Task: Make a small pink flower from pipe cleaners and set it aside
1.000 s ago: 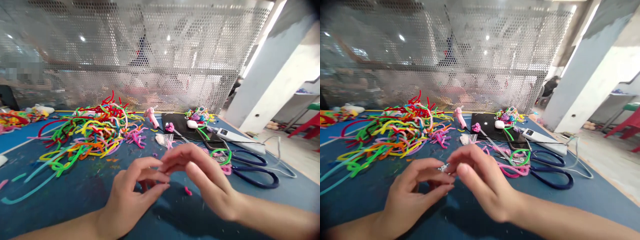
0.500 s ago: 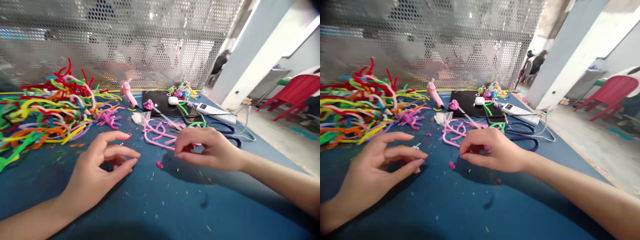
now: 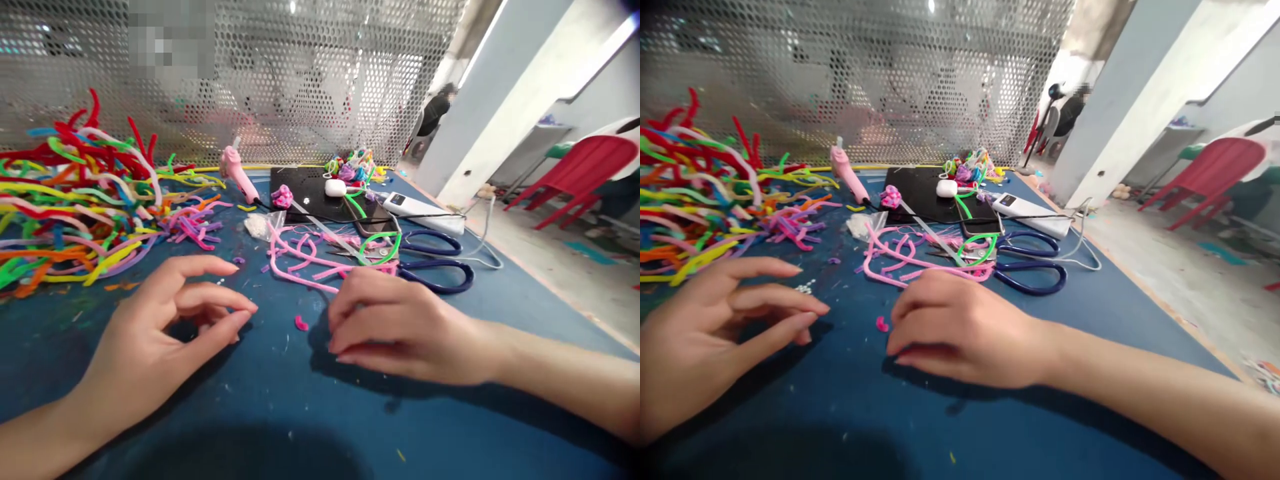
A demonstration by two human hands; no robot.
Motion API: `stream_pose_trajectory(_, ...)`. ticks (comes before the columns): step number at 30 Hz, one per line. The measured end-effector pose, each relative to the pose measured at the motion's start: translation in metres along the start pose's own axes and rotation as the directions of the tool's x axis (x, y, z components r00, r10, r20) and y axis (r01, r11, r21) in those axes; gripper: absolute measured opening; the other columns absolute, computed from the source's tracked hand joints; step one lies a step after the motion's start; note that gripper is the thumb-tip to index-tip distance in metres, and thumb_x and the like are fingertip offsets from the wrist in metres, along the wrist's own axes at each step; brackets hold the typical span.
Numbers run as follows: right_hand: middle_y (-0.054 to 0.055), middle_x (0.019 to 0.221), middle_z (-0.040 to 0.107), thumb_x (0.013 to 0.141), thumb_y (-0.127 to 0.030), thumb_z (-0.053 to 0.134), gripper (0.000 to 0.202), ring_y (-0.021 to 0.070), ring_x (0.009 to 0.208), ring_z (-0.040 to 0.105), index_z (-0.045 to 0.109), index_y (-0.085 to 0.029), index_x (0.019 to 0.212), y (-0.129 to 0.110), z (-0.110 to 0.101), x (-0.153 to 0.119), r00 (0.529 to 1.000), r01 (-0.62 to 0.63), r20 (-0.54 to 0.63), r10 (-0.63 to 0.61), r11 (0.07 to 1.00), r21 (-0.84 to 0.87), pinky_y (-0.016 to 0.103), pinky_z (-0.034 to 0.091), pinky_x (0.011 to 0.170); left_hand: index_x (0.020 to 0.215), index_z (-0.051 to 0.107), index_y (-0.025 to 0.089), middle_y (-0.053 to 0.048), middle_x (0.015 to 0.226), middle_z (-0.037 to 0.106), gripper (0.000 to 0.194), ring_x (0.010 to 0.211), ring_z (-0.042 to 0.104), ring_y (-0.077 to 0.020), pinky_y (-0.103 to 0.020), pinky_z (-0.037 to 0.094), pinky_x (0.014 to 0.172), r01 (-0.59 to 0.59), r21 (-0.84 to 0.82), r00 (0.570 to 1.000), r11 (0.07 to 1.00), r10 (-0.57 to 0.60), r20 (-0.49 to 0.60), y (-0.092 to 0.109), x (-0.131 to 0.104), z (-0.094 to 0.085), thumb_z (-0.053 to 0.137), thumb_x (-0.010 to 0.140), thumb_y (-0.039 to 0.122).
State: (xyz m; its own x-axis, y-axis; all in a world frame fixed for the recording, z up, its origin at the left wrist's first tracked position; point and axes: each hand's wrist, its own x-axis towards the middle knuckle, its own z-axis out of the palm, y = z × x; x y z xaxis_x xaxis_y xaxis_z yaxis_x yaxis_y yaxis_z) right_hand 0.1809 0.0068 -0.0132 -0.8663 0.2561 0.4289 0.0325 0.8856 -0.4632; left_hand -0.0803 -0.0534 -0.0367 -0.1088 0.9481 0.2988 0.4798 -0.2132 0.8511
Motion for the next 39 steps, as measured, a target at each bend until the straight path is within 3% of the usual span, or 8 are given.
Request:
stream_pose_trajectory(7, 0.01, 0.11, 0.064, 0.094, -0.023, 0.049, 0.024, 0.0179, 0.101, 0.054, 0.063, -0.013, 0.111, -0.02, 0.033, 0.007, 0.988, 0.061, 0.145, -0.045, 0.992, -0.11, 0.032, 0.042, 0.093, 0.108, 0.049, 0.027, 0.006, 0.074, 0.072, 0.032, 0.053, 0.065, -0.009, -0.015, 0.053, 0.055, -0.049, 0.026, 0.991, 0.998, 0.046, 0.124, 0.006, 0.005, -0.003, 0.066, 0.08, 0.031)
stream_pose_trajectory(15, 0.009, 0.111, 0.063, 0.095, -0.021, 0.048, 0.018, 0.0163, 0.104, 0.054, 0.064, -0.014, 0.091, -0.019, 0.038, 0.011, 0.976, -0.007, 0.215, 0.013, 1.0, -0.028, 0.031, 0.037, 0.1, 0.105, 0.049, 0.026, 0.007, 0.074, 0.071, 0.031, 0.05, 0.064, -0.0072, -0.014, 0.053, 0.054, 0.009, -0.13, 0.992, 0.991, 0.007, 0.126, -0.001, 0.011, -0.005, 0.067, 0.08, 0.028)
stream_pose_trajectory(19, 0.009, 0.102, 0.062, 0.093, -0.013, 0.049, 0.01, 0.0144, 0.1, 0.055, 0.058, -0.013, 0.089, -0.019, 0.036, 0.012, 0.984, -0.075, 0.171, 0.051, 0.988, 0.134, 0.026, 0.041, 0.095, 0.104, 0.049, 0.028, 0.007, 0.074, 0.071, 0.029, 0.049, 0.064, -0.0068, -0.013, 0.053, 0.053, 0.008, -0.168, 0.992, 0.986, 0.013, 0.124, -0.004, 0.011, -0.006, 0.067, 0.08, 0.027)
stream_pose_trajectory(21, 0.006, 0.094, 0.06, 0.093, -0.011, 0.048, 0.009, 0.0119, 0.09, 0.056, 0.055, -0.015, 0.088, -0.015, 0.034, 0.011, 0.982, -0.187, 0.07, 0.175, 0.949, 0.255, 0.023, 0.046, 0.083, 0.105, 0.049, 0.029, 0.007, 0.074, 0.071, 0.03, 0.049, 0.064, -0.0069, -0.013, 0.053, 0.052, 0.008, -0.18, 0.991, 0.984, 0.016, 0.133, -0.006, 0.011, -0.007, 0.067, 0.08, 0.027)
stream_pose_trajectory(24, -0.001, 0.078, 0.055, 0.096, -0.017, 0.044, 0.013, 0.0068, 0.061, 0.048, 0.05, -0.019, 0.085, -0.003, 0.028, 0.01, 0.879, -0.352, -0.104, 0.466, 0.779, 0.519, 0.019, 0.04, 0.054, 0.105, 0.05, 0.03, 0.007, 0.074, 0.071, 0.03, 0.049, 0.064, -0.0072, -0.013, 0.052, 0.05, 0.014, -0.186, 0.989, 0.983, 0.015, 0.15, -0.006, 0.011, -0.007, 0.067, 0.08, 0.028)
stream_pose_trajectory(26, -0.003, 0.07, 0.05, 0.096, -0.02, 0.044, 0.015, 0.005, 0.049, 0.035, 0.049, -0.019, 0.082, 0.008, 0.021, 0.011, 0.788, -0.336, -0.151, 0.596, 0.623, 0.706, 0.019, 0.03, 0.045, 0.104, 0.05, 0.03, 0.007, 0.073, 0.071, 0.03, 0.048, 0.063, -0.0068, -0.012, 0.051, 0.048, 0.015, -0.187, 0.989, 0.982, 0.013, 0.148, -0.005, 0.011, -0.007, 0.067, 0.08, 0.028)
stream_pose_trajectory(34, -0.006, 0.058, 0.025, 0.091, -0.017, 0.047, 0.021, 0.006, 0.047, 0.013, 0.048, -0.017, 0.07, 0.035, -0.014, 0.008, 0.642, -0.148, -0.089, 0.761, 0.237, 0.96, 0.02, 0.014, 0.042, 0.103, 0.05, 0.027, 0.005, 0.071, 0.07, 0.03, 0.048, 0.062, -0.0085, -0.013, 0.05, 0.044, 0.015, -0.204, 0.997, 0.979, 0.001, 0.077, -0.002, 0.013, -0.006, 0.068, 0.079, 0.026)
stream_pose_trajectory(39, -0.006, 0.06, 0.019, 0.087, -0.018, 0.052, 0.02, 0.0068, 0.048, 0.013, 0.044, -0.019, 0.069, 0.039, -0.032, 0.006, 0.559, -0.009, -0.097, 0.823, 0.124, 0.992, 0.02, 0.015, 0.041, 0.1, 0.051, 0.027, 0.003, 0.075, 0.07, 0.027, 0.049, 0.061, -0.0099, -0.014, 0.045, 0.038, 0.001, -0.225, 0.999, 0.974, -0.011, -0.042, -0.005, 0.014, -0.009, 0.068, 0.079, 0.029)
